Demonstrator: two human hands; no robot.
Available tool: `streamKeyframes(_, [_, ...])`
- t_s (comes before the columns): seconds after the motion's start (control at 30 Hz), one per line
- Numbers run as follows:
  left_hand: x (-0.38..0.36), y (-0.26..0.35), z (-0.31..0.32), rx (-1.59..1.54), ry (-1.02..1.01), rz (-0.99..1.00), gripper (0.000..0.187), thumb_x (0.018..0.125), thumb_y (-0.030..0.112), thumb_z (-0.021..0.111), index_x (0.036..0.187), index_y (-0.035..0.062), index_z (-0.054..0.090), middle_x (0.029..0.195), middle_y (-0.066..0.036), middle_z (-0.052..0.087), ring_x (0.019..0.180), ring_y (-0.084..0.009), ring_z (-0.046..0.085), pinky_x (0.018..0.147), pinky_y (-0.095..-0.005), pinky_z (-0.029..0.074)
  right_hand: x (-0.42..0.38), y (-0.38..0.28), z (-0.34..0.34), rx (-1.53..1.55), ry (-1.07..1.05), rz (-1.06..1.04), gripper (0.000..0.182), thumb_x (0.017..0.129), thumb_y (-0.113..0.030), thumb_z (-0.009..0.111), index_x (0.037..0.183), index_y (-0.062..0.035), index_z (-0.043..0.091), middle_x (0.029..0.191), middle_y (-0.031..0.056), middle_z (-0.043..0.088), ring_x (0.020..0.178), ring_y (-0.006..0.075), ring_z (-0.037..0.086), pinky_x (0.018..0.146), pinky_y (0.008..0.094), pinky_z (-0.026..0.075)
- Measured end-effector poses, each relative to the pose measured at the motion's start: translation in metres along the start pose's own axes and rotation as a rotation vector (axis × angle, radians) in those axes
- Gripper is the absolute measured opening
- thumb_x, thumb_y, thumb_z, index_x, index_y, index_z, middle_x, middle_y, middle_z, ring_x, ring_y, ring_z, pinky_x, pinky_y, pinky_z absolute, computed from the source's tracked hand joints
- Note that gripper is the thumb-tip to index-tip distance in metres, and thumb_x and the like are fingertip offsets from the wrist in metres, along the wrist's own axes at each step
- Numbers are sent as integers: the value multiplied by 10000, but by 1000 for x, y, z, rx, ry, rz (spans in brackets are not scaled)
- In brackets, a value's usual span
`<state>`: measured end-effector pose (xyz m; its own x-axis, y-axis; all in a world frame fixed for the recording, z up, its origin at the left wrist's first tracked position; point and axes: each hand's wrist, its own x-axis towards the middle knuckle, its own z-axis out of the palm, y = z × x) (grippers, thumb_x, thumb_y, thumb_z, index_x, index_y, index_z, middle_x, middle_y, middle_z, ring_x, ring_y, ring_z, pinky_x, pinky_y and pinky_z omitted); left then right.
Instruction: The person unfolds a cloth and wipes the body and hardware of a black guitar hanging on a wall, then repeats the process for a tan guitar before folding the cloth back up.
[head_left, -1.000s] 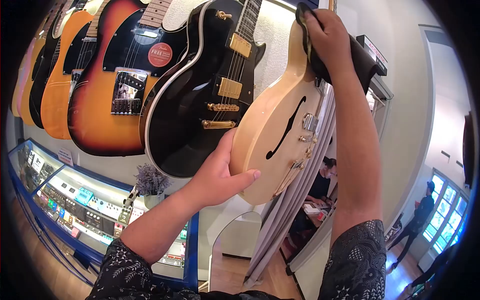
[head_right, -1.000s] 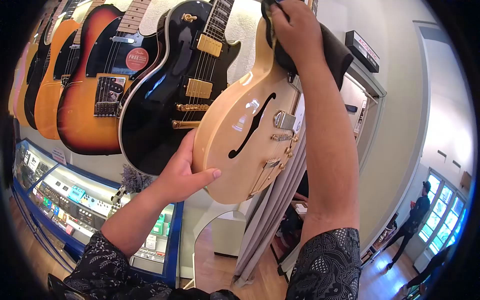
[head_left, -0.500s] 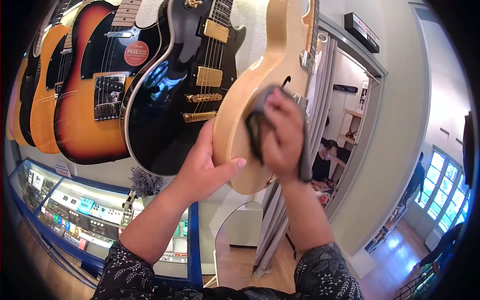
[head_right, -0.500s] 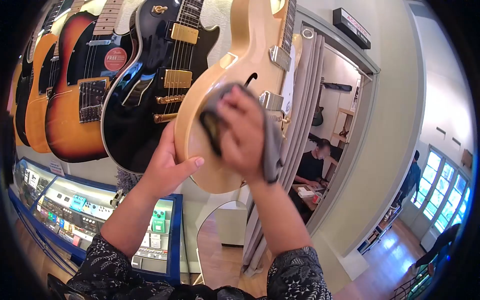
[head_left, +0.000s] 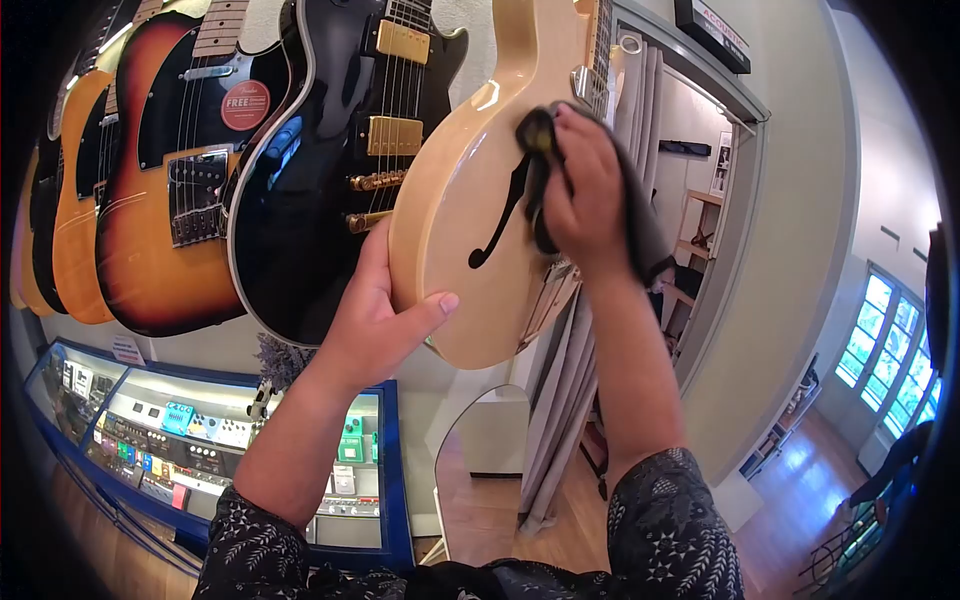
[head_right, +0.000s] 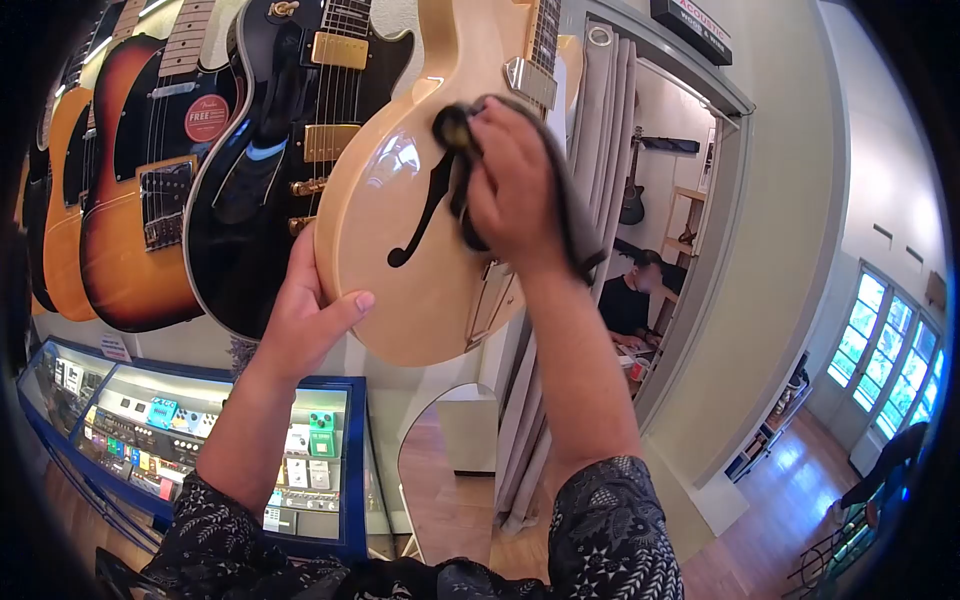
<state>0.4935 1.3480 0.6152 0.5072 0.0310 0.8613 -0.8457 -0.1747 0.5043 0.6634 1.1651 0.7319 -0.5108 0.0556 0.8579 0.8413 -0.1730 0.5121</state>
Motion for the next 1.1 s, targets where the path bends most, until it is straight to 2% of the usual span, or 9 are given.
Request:
streamKeyframes(0.17, [-1,3,-3,1,-6,-13,817,927,22,712,1602,18,252,1482,-127,479,1369,-192,478,1158,-387,410,18,4,-19,-39,-110,-20,285,838,56,638,1120,76,671,1225,234,661,1172,434,632,1050,455,504])
streamKeyframes(0.2, [0,4,-3,4,-14,-13,819,927,22,711,1603,17,250,1484,-127,478,1370,-193,477,1159,-388,410,18,3,-21,-30,-110,-84,274,825,49,659,1097,76,671,1179,220,659,1127,423,632,1003,454,511])
streamKeyframes(0.4, [1,1,0,12,-4,-6,834,925,29,711,1611,14,236,1482,-129,479,1377,-197,475,1164,-392,406,26,-8,-34,-81,-211,-145,224,823,33,667,1044,41,694,1077,179,661,1054,387,631,910,451,514])
streamKeyframes(0.53, [1,1,2,4,-5,3,837,926,30,711,1613,17,233,1488,-130,477,1381,-201,474,1165,-395,408,26,-20,-44,-78,-356,-215,206,844,39,651,1047,44,682,1067,172,643,1030,389,624,938,457,500])
streamKeyframes(0.63, [1,-1,3,14,4,-13,842,925,23,711,1614,17,227,1494,-132,475,1386,-204,474,1163,-394,412,11,-37,-40,-43,-407,-192,206,836,40,649,1040,40,674,1053,173,634,1016,391,619,923,465,497])
streamKeyframes(0.67, [1,-2,4,7,4,-21,843,925,21,711,1614,17,226,1495,-133,475,1387,-205,474,1162,-393,413,9,-40,-44,-54,-424,-139,237,810,0,669,1046,6,681,1063,158,646,1039,374,620,897,458,517])
streamKeyframes(0.77, [1,-2,8,-26,-7,-14,839,925,10,707,1612,14,226,1498,-134,474,1390,-205,473,1161,-387,416,-7,-51,-40,-2,-334,-10,261,801,11,669,1062,15,680,1060,158,644,1029,380,622,904,458,518])
streamKeyframes(0.97, [0,-1,11,-29,-20,15,819,941,19,701,1610,12,229,1504,-127,471,1389,-197,471,1163,-384,413,-30,-76,-40,-13,-251,-54,298,775,32,679,1072,52,679,1072,172,652,959,376,648,873,465,527])
streamKeyframes(1.1, [-1,-3,9,-25,-14,20,809,952,34,701,1610,17,231,1508,-122,470,1389,-193,467,1169,-384,403,-46,-91,-38,62,-335,-102,316,763,19,696,1076,54,684,1063,161,653,939,360,663,841,456,540])
